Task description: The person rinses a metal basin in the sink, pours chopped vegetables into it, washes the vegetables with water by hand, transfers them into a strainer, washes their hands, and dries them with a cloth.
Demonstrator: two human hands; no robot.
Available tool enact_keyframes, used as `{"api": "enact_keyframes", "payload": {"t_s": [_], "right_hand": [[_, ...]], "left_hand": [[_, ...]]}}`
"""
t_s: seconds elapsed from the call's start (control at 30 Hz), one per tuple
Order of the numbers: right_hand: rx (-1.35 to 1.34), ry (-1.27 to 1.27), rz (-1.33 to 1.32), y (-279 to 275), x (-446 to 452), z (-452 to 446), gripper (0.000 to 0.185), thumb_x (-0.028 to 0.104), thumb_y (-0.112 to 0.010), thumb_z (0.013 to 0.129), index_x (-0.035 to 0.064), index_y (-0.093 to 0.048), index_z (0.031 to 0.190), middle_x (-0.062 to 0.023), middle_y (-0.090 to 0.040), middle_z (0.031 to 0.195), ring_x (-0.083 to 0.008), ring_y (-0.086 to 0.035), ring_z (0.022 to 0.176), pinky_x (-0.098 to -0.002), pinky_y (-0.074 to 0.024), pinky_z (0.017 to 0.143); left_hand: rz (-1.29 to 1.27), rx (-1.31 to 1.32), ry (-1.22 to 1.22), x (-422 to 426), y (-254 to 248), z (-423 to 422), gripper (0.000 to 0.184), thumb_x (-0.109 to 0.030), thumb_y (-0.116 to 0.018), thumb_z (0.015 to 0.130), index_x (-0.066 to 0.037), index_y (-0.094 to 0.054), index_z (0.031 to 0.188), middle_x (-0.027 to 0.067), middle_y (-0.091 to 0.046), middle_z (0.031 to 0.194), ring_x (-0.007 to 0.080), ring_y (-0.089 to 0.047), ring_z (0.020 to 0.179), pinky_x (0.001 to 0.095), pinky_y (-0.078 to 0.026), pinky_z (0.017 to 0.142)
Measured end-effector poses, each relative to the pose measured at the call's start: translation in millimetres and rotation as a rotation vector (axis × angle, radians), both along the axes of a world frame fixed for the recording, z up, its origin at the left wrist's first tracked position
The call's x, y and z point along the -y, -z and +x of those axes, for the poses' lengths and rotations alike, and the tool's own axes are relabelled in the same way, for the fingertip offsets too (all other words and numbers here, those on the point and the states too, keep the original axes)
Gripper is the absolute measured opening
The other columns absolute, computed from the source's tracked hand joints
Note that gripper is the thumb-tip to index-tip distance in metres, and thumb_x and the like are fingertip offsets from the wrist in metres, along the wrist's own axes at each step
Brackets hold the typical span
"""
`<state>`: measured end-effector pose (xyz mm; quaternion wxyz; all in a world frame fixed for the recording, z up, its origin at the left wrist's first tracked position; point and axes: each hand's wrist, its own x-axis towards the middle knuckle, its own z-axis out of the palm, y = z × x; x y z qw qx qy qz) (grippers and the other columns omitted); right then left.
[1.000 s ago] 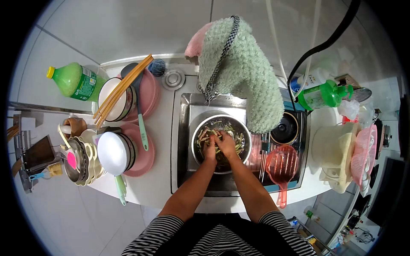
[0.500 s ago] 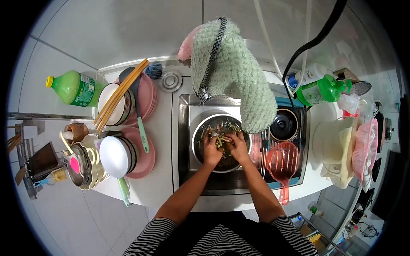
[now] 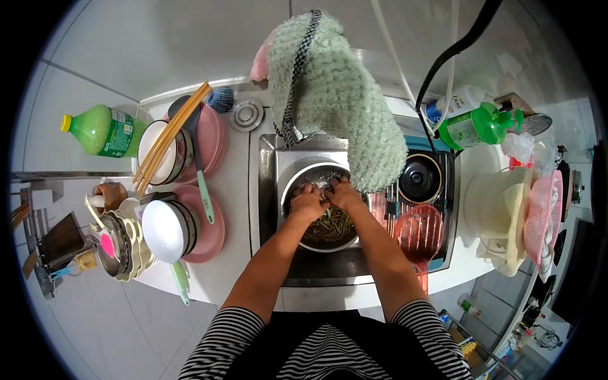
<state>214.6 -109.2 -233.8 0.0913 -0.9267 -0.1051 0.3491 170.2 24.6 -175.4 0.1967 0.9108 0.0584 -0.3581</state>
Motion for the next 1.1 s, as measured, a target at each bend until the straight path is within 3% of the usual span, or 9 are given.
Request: {"api": "enact_keyframes", "payload": {"t_s": [0.27,0.33,0.43,0.5,0.57,0.67,0.8,0.87,1.1], "right_hand": [[-0.266,0.605,0.289,-16,20,-32,0.071,0.056,-0.048,0.081,0.0049,-0.039,0.130,-0.0216,-0.051,0.120,-0.0329,-0.046,0.116,-0.0377,-0.0370,0.094],[-0.178,0.700,0.269,41,15,-52,0.067,0.050,-0.051,0.083,0.0020,-0.040,0.129,-0.0165,-0.056,0.115,-0.0271,-0.051,0.109,-0.0338,-0.0391,0.090],[-0.212,1.040,0.841,53,2,-65,0.058,0.044,-0.059,0.081,-0.0040,-0.054,0.113,-0.0154,-0.062,0.099,-0.0210,-0.057,0.091,-0.0297,-0.0422,0.082],[-0.100,1.029,0.875,16,-7,-66,0.049,0.037,-0.059,0.082,-0.0035,-0.056,0.110,-0.0141,-0.063,0.096,-0.0184,-0.057,0.087,-0.0283,-0.0428,0.078],[0.066,1.023,0.963,8,-10,-70,0.034,0.029,-0.060,0.085,-0.0021,-0.060,0.098,-0.0060,-0.062,0.085,-0.0118,-0.052,0.075,-0.0258,-0.0426,0.068],[0.189,0.902,0.905,-15,-9,-69,0.033,0.029,-0.062,0.084,-0.0018,-0.060,0.095,-0.0100,-0.063,0.084,-0.0120,-0.052,0.074,-0.0271,-0.0426,0.068],[0.434,0.683,0.682,-33,-1,-68,0.035,0.031,-0.066,0.079,-0.0007,-0.061,0.093,-0.0148,-0.061,0.084,-0.0226,-0.057,0.076,-0.0315,-0.0436,0.069],[0.424,0.666,0.715,-38,1,-70,0.036,0.031,-0.066,0.078,-0.0004,-0.060,0.095,-0.0148,-0.059,0.083,-0.0263,-0.056,0.079,-0.0327,-0.0436,0.071],[0.270,0.802,0.841,-41,2,-78,0.022,0.008,-0.066,0.076,0.0004,-0.057,0.094,-0.0118,-0.057,0.091,-0.0215,-0.054,0.083,-0.0306,-0.0434,0.073]], "left_hand": [[-0.278,-0.175,-0.386,-7,62,-22,0.076,-0.059,-0.052,0.077,-0.011,-0.033,0.134,0.0235,-0.034,0.134,0.0350,-0.039,0.122,0.0399,-0.035,0.098],[-0.530,-0.120,-0.842,7,67,-32,0.079,-0.056,-0.056,0.077,-0.007,-0.032,0.134,0.0219,-0.041,0.130,0.0334,-0.042,0.119,0.0392,-0.036,0.096],[-0.686,0.045,-0.873,15,68,-37,0.071,-0.052,-0.060,0.076,-0.003,-0.044,0.125,0.0178,-0.052,0.120,0.0302,-0.049,0.112,0.0365,-0.038,0.093],[-0.788,0.126,-0.976,17,41,-38,0.060,-0.046,-0.063,0.076,-0.002,-0.054,0.116,0.0165,-0.059,0.110,0.0292,-0.055,0.104,0.0347,-0.042,0.087],[-0.677,0.261,-0.922,24,93,-45,0.055,-0.043,-0.063,0.077,-0.003,-0.054,0.114,0.0174,-0.059,0.108,0.0305,-0.056,0.102,0.0355,-0.043,0.085],[-0.664,0.406,-0.868,25,72,-43,0.043,-0.032,-0.063,0.077,-0.005,-0.056,0.110,0.0200,-0.060,0.101,0.0355,-0.057,0.094,0.0391,-0.044,0.081],[-0.560,0.515,-0.801,22,52,-45,0.041,-0.026,-0.067,0.073,-0.004,-0.058,0.105,0.0203,-0.061,0.092,0.0367,-0.056,0.091,0.0419,-0.044,0.079],[-0.334,0.579,-0.745,20,51,-48,0.045,-0.027,-0.071,0.069,-0.004,-0.058,0.104,0.0216,-0.059,0.088,0.0379,-0.054,0.092,0.0421,-0.044,0.079],[-0.420,0.440,-0.706,8,24,-47,0.053,-0.030,-0.075,0.066,-0.006,-0.058,0.109,0.0229,-0.053,0.103,0.0361,-0.051,0.095,0.0414,-0.042,0.084]]}}
